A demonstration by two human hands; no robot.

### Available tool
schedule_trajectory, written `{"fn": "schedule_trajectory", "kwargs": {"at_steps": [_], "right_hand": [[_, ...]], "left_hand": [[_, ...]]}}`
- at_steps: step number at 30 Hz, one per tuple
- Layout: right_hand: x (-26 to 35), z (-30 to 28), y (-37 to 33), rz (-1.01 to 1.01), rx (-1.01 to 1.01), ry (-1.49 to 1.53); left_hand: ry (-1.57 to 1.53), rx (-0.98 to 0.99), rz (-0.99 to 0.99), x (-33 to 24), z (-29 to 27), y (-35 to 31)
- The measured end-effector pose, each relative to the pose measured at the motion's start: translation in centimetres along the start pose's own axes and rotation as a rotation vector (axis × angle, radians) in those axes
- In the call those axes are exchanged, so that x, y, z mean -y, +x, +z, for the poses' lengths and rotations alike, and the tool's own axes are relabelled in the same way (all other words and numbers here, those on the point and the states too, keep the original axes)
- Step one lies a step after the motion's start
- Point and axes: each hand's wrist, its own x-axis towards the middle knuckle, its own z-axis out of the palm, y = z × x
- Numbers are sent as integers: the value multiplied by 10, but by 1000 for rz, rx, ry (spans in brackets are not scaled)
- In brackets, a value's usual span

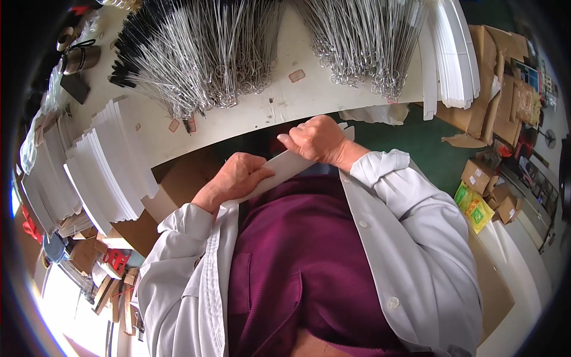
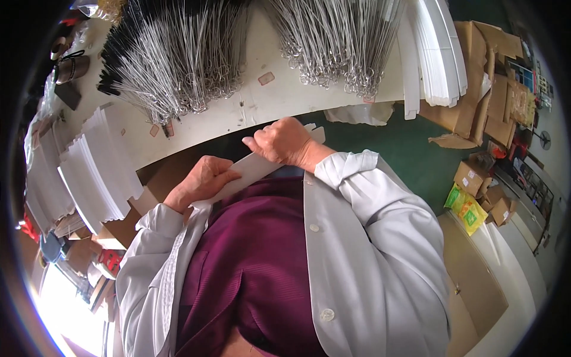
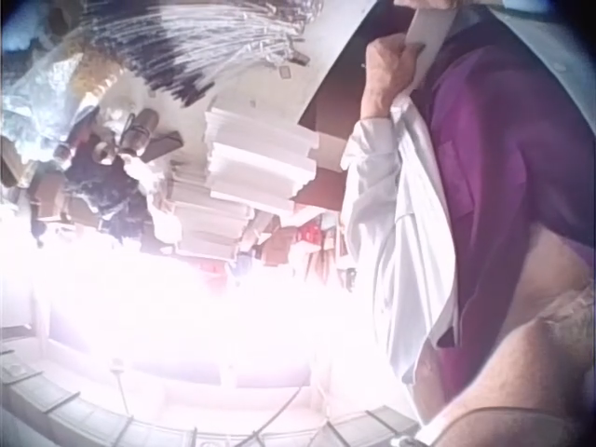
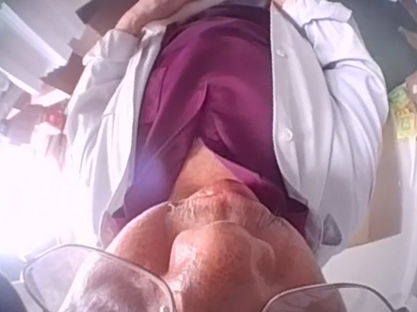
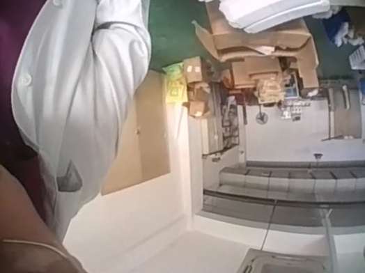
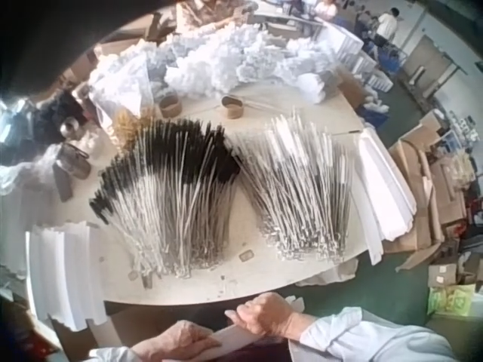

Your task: The person is assembling thin metal brushes and sliding them into white cardboard sleeves.

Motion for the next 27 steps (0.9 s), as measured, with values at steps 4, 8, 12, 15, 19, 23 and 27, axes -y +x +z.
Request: {"fn": "schedule_trajectory", "kwargs": {"at_steps": [4, 8, 12, 15, 19, 23, 27], "right_hand": [[-31, -19, -10, 55, -1, -8], [-46, -26, -10, 31, -23, -40], [-55, -33, -17, 82, 29, -90], [-58, -35, -18, 95, 37, -101], [-56, -38, -14, 91, 48, -86], [-56, -35, -11, 109, 32, -82], [-63, -38, -11, 106, -2, -122]], "left_hand": [[-13, 27, -28, -5, -12, -3], [43, -23, 20, -4, -15, -4], [90, -37, 28, 12, -21, -13], [78, -52, 9, 21, -24, -20], [77, -97, 10, 27, -25, -29], [83, -152, 10, 35, -33, -34], [200, -129, -82, 45, -43, -39]]}}
